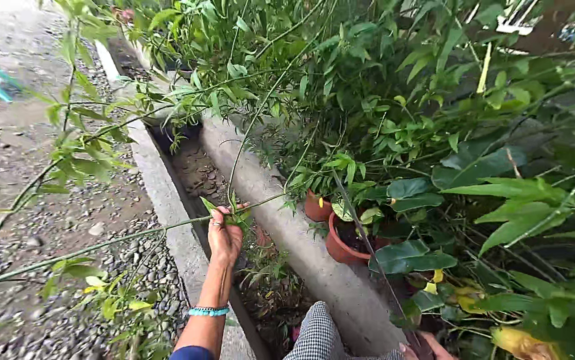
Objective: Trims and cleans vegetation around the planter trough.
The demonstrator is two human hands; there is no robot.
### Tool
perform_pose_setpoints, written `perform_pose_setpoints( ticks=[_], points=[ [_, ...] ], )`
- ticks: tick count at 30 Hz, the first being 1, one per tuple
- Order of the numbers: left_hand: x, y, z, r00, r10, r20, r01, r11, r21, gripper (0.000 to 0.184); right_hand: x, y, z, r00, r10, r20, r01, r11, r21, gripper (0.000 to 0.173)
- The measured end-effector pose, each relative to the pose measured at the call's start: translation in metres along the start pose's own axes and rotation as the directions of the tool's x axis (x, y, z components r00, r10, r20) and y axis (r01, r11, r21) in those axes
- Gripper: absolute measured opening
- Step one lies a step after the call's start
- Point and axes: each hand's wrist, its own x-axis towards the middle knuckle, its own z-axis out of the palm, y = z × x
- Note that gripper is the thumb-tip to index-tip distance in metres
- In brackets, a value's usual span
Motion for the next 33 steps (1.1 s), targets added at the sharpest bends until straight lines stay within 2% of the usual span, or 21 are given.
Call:
perform_pose_setpoints(
  ticks=[3, 6, 8, 12, 15, 21, 25, 29, 33],
  points=[
    [0.004, 0.003, 0.010, 0.999, 0.035, 0.034, -0.033, 0.998, -0.047, 0.050, 0.033, -0.032, 0.000, 0.987, -0.150, -0.065, 0.140, 0.980, -0.140, 0.039],
    [0.010, 0.011, 0.013, 0.993, 0.079, 0.091, -0.075, 0.996, -0.050, 0.051, 0.076, -0.050, 0.014, 0.929, -0.346, -0.131, 0.308, 0.920, -0.243, 0.038],
    [0.012, 0.015, 0.013, 0.985, 0.115, 0.129, -0.111, 0.993, -0.040, 0.053, 0.104, -0.067, 0.022, 0.905, -0.404, -0.133, 0.358, 0.893, -0.274, 0.037],
    [0.009, 0.019, 0.020, 0.969, 0.168, 0.181, -0.163, 0.986, -0.045, 0.061, 0.138, -0.095, 0.035, 0.963, -0.271, -0.003, 0.261, 0.927, -0.269, 0.040],
    [0.009, 0.012, 0.021, 0.960, 0.186, 0.211, -0.187, 0.982, -0.017, 0.059, 0.142, -0.090, 0.051, 0.986, -0.140, 0.086, 0.158, 0.949, -0.274, 0.038],
    [0.005, -0.003, 0.038, 0.966, 0.171, 0.195, -0.188, 0.979, 0.074, 0.059, 0.127, -0.071, 0.072, 0.995, -0.017, 0.098, 0.040, 0.972, -0.230, 0.034],
    [0.000, -0.009, 0.056, 0.969, 0.201, 0.142, -0.215, 0.973, 0.084, 0.053, 0.140, -0.081, 0.089, 0.984, 0.085, 0.157, -0.034, 0.953, -0.302, 0.034],
    [-0.003, -0.008, 0.062, 0.959, 0.270, 0.083, -0.282, 0.935, 0.213, 0.047, 0.173, -0.101, 0.117, 0.961, 0.088, 0.261, 0.006, 0.941, -0.337, 0.036],
    [-0.001, 0.003, 0.066, 0.941, 0.324, 0.093, -0.336, 0.880, 0.337, 0.043, 0.202, -0.132, 0.147, 0.936, 0.075, 0.344, 0.032, 0.955, -0.294, 0.039]
  ],
)
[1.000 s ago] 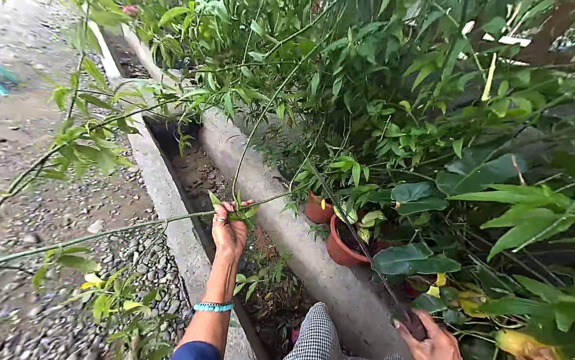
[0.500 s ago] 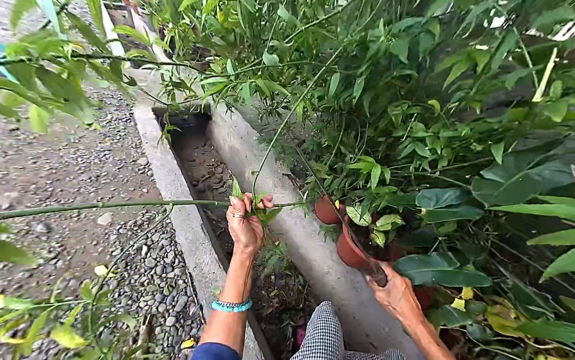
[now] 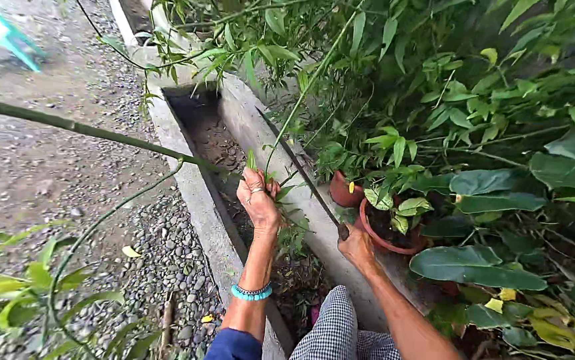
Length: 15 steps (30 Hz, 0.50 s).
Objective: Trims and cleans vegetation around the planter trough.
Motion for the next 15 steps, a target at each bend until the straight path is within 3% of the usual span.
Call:
perform_pose_setpoints(
  ticks=[8, 15],
  points=[
    [-0.008, 0.011, 0.003, 0.995, 0.012, -0.095, 0.011, 0.972, 0.234, 0.039, 0.037, -0.036, 0.009, 0.993, -0.093, 0.069, 0.090, 0.994, 0.055, 0.034],
    [-0.051, -0.002, 0.016, 0.983, -0.144, -0.117, 0.163, 0.972, 0.171, 0.044, 0.053, -0.071, -0.005, 0.992, -0.097, 0.079, 0.084, 0.984, 0.154, 0.036]
  ],
)
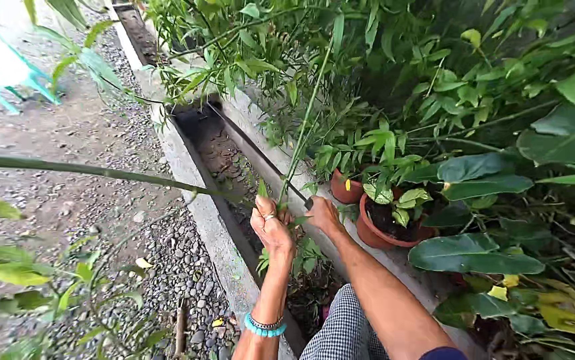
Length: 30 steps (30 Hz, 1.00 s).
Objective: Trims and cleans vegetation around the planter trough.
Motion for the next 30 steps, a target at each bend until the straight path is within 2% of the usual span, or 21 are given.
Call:
perform_pose_setpoints(
  ticks=[3, 7, 12, 18, 20, 22, 25, 27, 28, 30],
  points=[
    [-0.003, 0.005, -0.021, 1.000, -0.009, -0.021, 0.009, 1.000, 0.001, 0.043, 0.004, -0.019, 0.000, 0.998, -0.022, -0.060, 0.025, 0.999, 0.046, 0.032],
    [0.009, 0.031, -0.043, 0.998, -0.025, -0.050, 0.021, 0.997, -0.070, 0.050, -0.010, 0.004, 0.008, 0.992, -0.087, -0.090, 0.083, 0.995, -0.045, 0.036],
    [0.008, 0.026, -0.067, 0.987, -0.132, -0.086, 0.122, 0.985, -0.119, 0.052, -0.047, 0.049, 0.040, 1.000, 0.004, 0.019, -0.001, 0.988, -0.155, 0.040],
    [0.007, 0.028, -0.079, 0.967, -0.240, -0.083, 0.226, 0.963, -0.146, 0.052, -0.133, 0.126, 0.045, 0.994, 0.110, 0.011, -0.105, 0.971, -0.213, 0.043],
    [0.012, 0.031, -0.083, 0.975, -0.219, -0.045, 0.210, 0.967, -0.147, 0.053, -0.165, 0.156, 0.041, 0.988, 0.157, -0.016, -0.156, 0.964, -0.214, 0.044],
    [0.024, 0.044, -0.090, 0.991, -0.136, -0.015, 0.132, 0.981, -0.139, 0.054, -0.195, 0.193, 0.039, 0.977, 0.212, -0.038, -0.215, 0.954, -0.209, 0.042],
    [0.044, 0.094, -0.096, 0.999, 0.024, -0.023, -0.027, 0.990, -0.140, 0.056, -0.242, 0.257, 0.046, 0.901, 0.435, -0.007, -0.430, 0.888, -0.162, 0.039],
    [0.047, 0.112, -0.091, 0.998, 0.066, -0.016, -0.068, 0.988, -0.137, 0.056, -0.269, 0.282, 0.054, 0.845, 0.534, 0.023, -0.529, 0.841, -0.118, 0.040],
    [0.046, 0.108, -0.088, 0.998, 0.062, 0.002, -0.061, 0.991, -0.122, 0.055, -0.279, 0.289, 0.057, 0.838, 0.545, 0.030, -0.539, 0.834, -0.117, 0.041],
    [0.040, 0.086, -0.083, 1.000, 0.003, 0.021, -0.001, 0.996, -0.086, 0.054, -0.287, 0.294, 0.062, 0.872, 0.489, 0.007, -0.485, 0.866, -0.120, 0.040]
  ],
)
